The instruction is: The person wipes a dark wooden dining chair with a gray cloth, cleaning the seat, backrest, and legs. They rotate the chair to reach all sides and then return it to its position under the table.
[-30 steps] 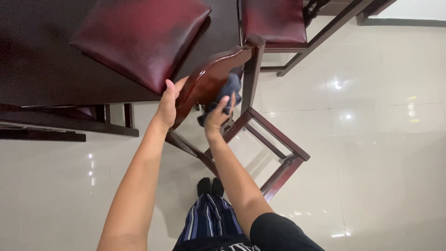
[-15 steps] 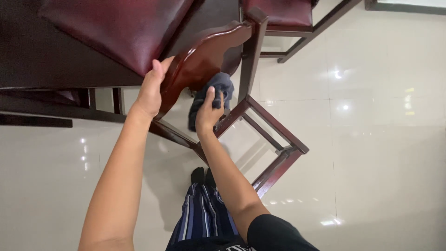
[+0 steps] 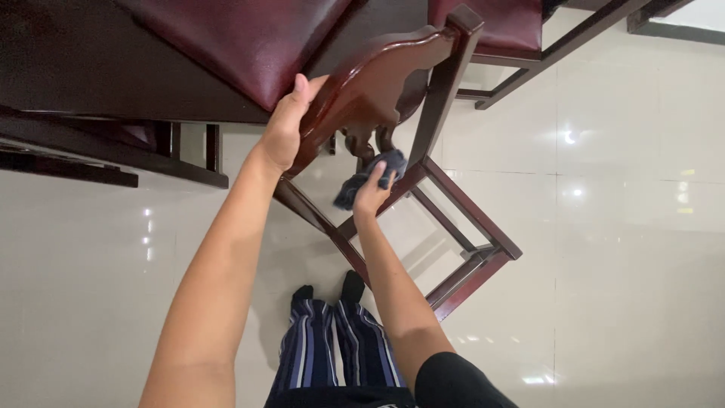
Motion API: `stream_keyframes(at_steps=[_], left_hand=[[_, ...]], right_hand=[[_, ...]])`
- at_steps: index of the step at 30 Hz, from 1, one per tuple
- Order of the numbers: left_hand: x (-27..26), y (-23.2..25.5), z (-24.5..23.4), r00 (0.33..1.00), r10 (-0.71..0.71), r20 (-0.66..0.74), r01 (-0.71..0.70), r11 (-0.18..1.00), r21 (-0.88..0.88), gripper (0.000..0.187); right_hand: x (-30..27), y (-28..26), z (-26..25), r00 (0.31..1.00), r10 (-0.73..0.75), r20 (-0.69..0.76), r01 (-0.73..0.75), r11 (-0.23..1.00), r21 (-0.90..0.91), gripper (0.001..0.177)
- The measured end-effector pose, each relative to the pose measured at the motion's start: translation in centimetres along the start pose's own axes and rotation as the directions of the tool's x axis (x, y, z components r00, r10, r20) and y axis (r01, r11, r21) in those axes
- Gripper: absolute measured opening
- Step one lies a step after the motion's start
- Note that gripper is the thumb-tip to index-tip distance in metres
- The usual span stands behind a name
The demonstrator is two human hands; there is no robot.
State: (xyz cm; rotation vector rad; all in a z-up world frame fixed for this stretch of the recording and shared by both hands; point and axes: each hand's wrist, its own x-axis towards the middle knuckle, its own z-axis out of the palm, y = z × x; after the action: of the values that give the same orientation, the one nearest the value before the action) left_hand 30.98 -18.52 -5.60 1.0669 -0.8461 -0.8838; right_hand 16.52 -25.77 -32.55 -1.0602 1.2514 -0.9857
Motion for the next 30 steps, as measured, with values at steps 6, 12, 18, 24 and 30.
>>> stream_keyframes(at_steps=[6, 12, 18, 24, 30], left_hand=[[0.0, 0.1, 0.1, 0.998, -0.022, 0.053, 0.029, 0.99, -0.138, 0.083], [0.0, -1.4, -0.7, 0.998, -0.028, 0.049, 0.032, 0.996, -0.082, 0.083], [0.0, -0.7, -0.3, 0.998, -0.042, -0.053, 0.043, 0.999, 0.014, 0.072], [0.3, 0.3, 0.1, 0.996, 0.003, -0.094, 0.033, 0.923, 0.383, 0.05], [0.1, 0.4, 0.1, 0.992, 0.015, -0.123, 0.043, 0.891, 0.451, 0.047]], right_hand=[[-5.1, -9.2, 4.2, 0.995, -0.074, -0.07, 0.079, 0.994, 0.072, 0.055], [-8.6, -13.9, 4.7, 0.947, -0.317, 0.051, 0.301, 0.933, 0.196, 0.057], [-0.7, -13.0, 6.1, 0.656, -0.745, 0.12, 0.752, 0.658, -0.032, 0.035], [9.6, -1.2, 2.3, 0.983, -0.132, -0.128, 0.159, 0.959, 0.234, 0.035], [3.5, 4.6, -0.7, 0.889, -0.419, -0.187, 0.391, 0.905, -0.171, 0.042]])
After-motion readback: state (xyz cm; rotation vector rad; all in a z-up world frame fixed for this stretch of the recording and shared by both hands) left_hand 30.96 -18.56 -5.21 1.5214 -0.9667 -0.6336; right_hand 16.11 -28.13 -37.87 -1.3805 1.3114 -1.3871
